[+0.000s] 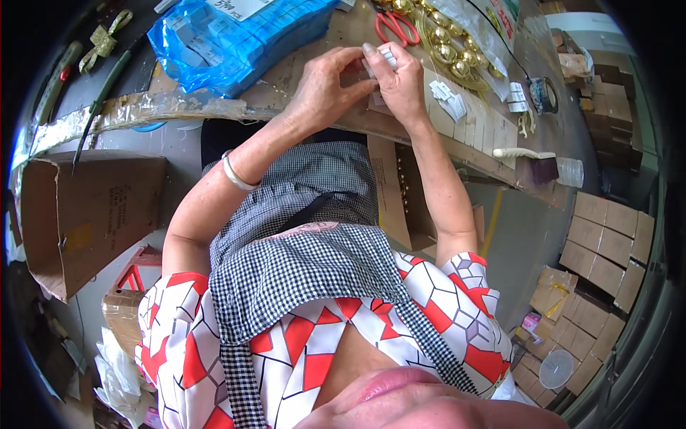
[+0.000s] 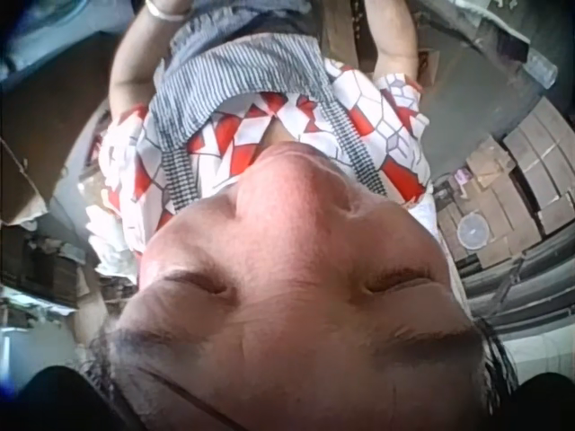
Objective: The person is attaching white labels or tags to gold-colored ball ornaments at a workbench in a factory environment.
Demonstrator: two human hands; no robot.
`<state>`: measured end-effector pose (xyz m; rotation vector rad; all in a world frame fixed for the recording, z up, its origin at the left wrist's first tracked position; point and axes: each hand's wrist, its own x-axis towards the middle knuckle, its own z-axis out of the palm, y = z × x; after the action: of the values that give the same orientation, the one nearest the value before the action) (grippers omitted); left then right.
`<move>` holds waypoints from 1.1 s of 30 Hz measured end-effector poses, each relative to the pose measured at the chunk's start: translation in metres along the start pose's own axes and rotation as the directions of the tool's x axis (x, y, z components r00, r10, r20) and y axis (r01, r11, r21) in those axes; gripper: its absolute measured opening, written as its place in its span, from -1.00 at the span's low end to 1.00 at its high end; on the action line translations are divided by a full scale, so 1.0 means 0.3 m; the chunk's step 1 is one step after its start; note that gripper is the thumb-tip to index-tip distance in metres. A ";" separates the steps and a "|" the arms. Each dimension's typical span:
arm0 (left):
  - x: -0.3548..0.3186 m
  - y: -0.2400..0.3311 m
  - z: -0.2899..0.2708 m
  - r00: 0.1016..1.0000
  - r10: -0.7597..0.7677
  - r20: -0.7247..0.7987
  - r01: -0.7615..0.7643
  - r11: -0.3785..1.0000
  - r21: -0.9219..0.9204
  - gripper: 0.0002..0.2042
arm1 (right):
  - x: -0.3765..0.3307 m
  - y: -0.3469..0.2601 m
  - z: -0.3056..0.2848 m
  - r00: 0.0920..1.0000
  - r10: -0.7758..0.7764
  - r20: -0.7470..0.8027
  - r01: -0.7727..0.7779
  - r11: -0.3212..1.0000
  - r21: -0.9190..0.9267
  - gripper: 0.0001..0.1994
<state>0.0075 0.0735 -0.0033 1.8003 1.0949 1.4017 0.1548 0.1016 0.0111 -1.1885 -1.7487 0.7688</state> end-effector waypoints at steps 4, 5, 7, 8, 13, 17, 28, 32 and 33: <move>0.026 0.010 -0.003 0.998 -0.037 0.043 0.034 0.997 0.067 -0.64 | 0.015 -0.001 -0.024 0.999 0.041 0.033 -0.043 0.996 0.079 -0.63; 0.034 0.017 -0.006 0.999 -0.021 0.037 0.018 0.996 0.090 -0.65 | 0.020 -0.013 -0.032 0.997 0.041 0.062 -0.046 0.996 0.075 -0.61; 0.034 0.020 0.000 1.000 -0.017 0.016 0.016 0.996 0.085 -0.67 | 0.020 0.001 -0.054 0.983 0.060 0.173 -0.075 0.994 0.081 -0.56; 0.032 0.024 -0.003 0.999 -0.048 0.004 0.048 0.998 0.048 -0.66 | 0.016 -0.002 -0.069 0.983 0.061 0.172 -0.076 0.994 0.080 -0.56; 0.010 0.028 -0.001 0.997 -0.068 0.024 0.068 0.998 -0.006 -0.66 | -0.005 0.000 -0.108 0.903 0.116 0.413 -0.232 0.942 0.243 -0.55; 0.006 0.020 0.002 1.000 0.016 0.022 -0.017 0.997 0.071 -0.68 | -0.019 0.007 -0.131 0.902 0.048 0.430 -0.165 0.957 0.240 -0.58; -0.013 -0.017 -0.058 0.972 0.019 0.233 -0.080 0.963 0.257 -0.72 | -0.069 0.023 -0.199 0.854 0.023 0.520 0.160 0.940 -0.303 -0.79; -0.016 -0.020 -0.058 0.976 0.080 0.202 -0.144 0.934 0.326 -0.71 | -0.092 0.013 -0.193 0.881 -0.004 0.473 0.199 0.911 -0.362 -0.81; -0.015 -0.020 -0.061 0.974 0.089 0.209 -0.153 0.935 0.319 -0.71 | -0.096 0.003 -0.190 0.884 0.024 0.466 0.164 0.920 -0.357 -0.82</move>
<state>-0.0119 0.0719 -0.0057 2.2276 1.1894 1.1286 0.2115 0.0763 0.0262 -1.2535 -2.4202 0.7202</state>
